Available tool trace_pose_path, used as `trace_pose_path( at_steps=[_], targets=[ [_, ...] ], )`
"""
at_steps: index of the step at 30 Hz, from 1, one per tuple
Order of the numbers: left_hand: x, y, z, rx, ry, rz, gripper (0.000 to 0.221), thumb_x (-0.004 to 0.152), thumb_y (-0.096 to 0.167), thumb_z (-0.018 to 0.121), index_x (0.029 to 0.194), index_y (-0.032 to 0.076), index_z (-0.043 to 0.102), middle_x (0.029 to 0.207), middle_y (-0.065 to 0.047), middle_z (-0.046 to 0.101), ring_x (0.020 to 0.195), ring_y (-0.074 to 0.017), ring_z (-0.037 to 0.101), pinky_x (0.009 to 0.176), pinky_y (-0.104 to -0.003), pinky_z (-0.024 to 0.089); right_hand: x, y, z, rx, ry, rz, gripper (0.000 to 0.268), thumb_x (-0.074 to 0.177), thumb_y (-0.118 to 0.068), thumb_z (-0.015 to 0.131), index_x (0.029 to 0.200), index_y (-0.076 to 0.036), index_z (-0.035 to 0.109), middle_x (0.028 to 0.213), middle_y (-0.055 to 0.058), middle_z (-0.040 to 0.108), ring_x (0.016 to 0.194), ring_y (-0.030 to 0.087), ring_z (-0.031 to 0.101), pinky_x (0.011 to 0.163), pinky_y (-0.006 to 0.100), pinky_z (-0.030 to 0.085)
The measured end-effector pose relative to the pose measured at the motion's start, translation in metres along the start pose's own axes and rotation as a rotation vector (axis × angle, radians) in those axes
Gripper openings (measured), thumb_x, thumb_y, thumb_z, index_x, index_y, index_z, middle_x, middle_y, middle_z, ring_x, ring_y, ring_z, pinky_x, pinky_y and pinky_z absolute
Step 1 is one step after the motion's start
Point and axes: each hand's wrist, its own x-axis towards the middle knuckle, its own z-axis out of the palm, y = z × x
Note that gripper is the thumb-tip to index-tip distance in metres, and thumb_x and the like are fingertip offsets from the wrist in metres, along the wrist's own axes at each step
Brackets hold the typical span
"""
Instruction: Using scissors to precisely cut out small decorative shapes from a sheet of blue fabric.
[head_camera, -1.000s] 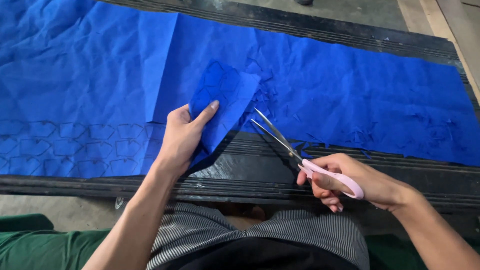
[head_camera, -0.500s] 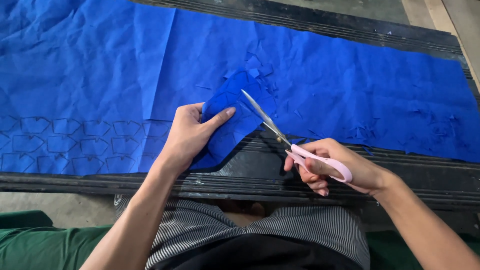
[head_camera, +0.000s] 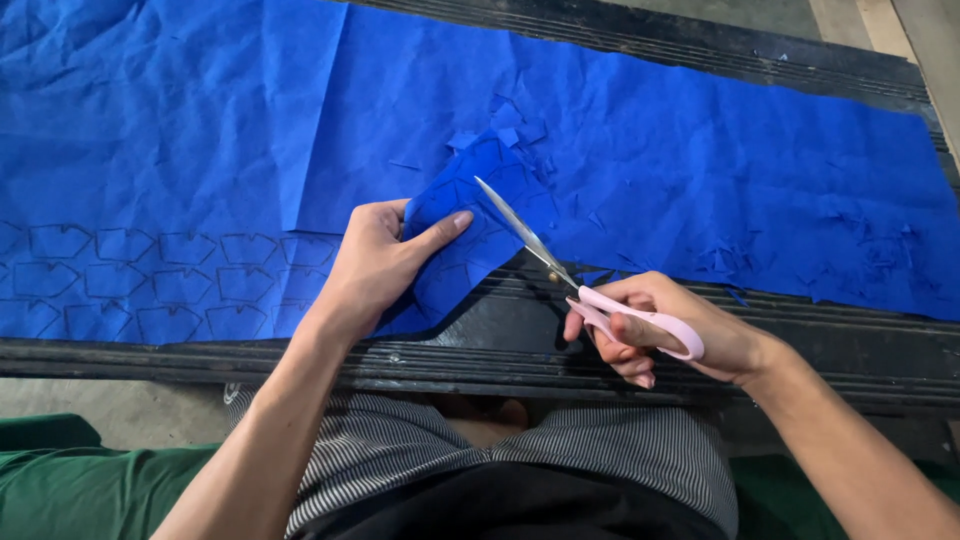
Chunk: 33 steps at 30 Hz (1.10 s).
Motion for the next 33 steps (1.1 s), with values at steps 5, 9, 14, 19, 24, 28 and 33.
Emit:
trace_pose_path(
  at_steps=[5, 9, 14, 19, 24, 28, 33],
  targets=[
    [0.001, -0.002, -0.002, -0.009, -0.014, -0.007, 0.031, 0.085, 0.025, 0.086, 0.088, -0.004, 0.077, 0.072, -0.015, 0.076, 0.066, -0.0228, 0.077, 0.054, -0.032, 0.063, 0.000, 0.004, 0.000, 0.009, 0.009, -0.032, 0.060, 0.083, -0.053, 0.075, 0.090, 0.005, 0.063, 0.058, 0.009, 0.048, 0.043, 0.016, 0.048, 0.036, 0.035, 0.051],
    [0.000, -0.001, -0.002, -0.018, -0.015, -0.010, 0.032, 0.085, 0.025, 0.086, 0.089, -0.005, 0.076, 0.072, -0.016, 0.076, 0.066, -0.0236, 0.077, 0.054, -0.033, 0.063, 0.000, 0.006, -0.001, 0.003, 0.016, -0.056, 0.060, 0.083, -0.052, 0.075, 0.090, 0.006, 0.063, 0.057, 0.010, 0.047, 0.042, 0.016, 0.048, 0.035, 0.035, 0.051],
    [-0.001, 0.000, -0.001, -0.022, -0.005, -0.009, 0.031, 0.085, 0.025, 0.086, 0.089, -0.005, 0.076, 0.071, -0.016, 0.075, 0.066, -0.0233, 0.077, 0.054, -0.033, 0.063, -0.001, 0.006, -0.001, 0.005, 0.001, -0.064, 0.062, 0.082, -0.053, 0.076, 0.092, 0.008, 0.064, 0.056, 0.009, 0.047, 0.042, 0.015, 0.047, 0.035, 0.035, 0.051],
    [0.000, -0.003, -0.002, -0.015, 0.002, 0.001, 0.030, 0.085, 0.025, 0.086, 0.088, -0.004, 0.077, 0.071, -0.016, 0.075, 0.066, -0.0235, 0.077, 0.054, -0.034, 0.063, -0.002, 0.006, -0.001, -0.004, -0.005, -0.063, 0.064, 0.081, -0.053, 0.077, 0.093, 0.008, 0.064, 0.057, 0.009, 0.047, 0.042, 0.014, 0.047, 0.035, 0.034, 0.052],
    [-0.001, -0.001, -0.001, -0.008, 0.001, -0.004, 0.030, 0.084, 0.025, 0.087, 0.086, -0.004, 0.077, 0.070, -0.016, 0.075, 0.065, -0.0228, 0.076, 0.053, -0.034, 0.063, -0.004, 0.006, -0.003, -0.018, 0.001, -0.052, 0.061, 0.082, -0.050, 0.077, 0.093, 0.009, 0.064, 0.056, 0.009, 0.048, 0.042, 0.014, 0.047, 0.035, 0.034, 0.051],
    [-0.003, 0.003, 0.000, 0.011, -0.002, -0.002, 0.030, 0.085, 0.026, 0.086, 0.085, -0.003, 0.077, 0.069, -0.016, 0.075, 0.064, -0.0233, 0.076, 0.053, -0.033, 0.063, -0.003, 0.007, -0.003, -0.021, 0.012, -0.055, 0.063, 0.081, -0.050, 0.078, 0.094, 0.010, 0.064, 0.056, 0.010, 0.049, 0.041, 0.014, 0.048, 0.035, 0.033, 0.050],
    [-0.006, 0.008, 0.001, 0.010, -0.006, -0.008, 0.031, 0.084, 0.026, 0.086, 0.086, -0.004, 0.077, 0.070, -0.016, 0.075, 0.066, -0.0233, 0.077, 0.055, -0.034, 0.063, -0.002, 0.009, -0.004, -0.028, 0.020, -0.062, 0.062, 0.080, -0.049, 0.079, 0.093, 0.010, 0.064, 0.056, 0.012, 0.051, 0.040, 0.014, 0.048, 0.033, 0.034, 0.049]
  ],
)
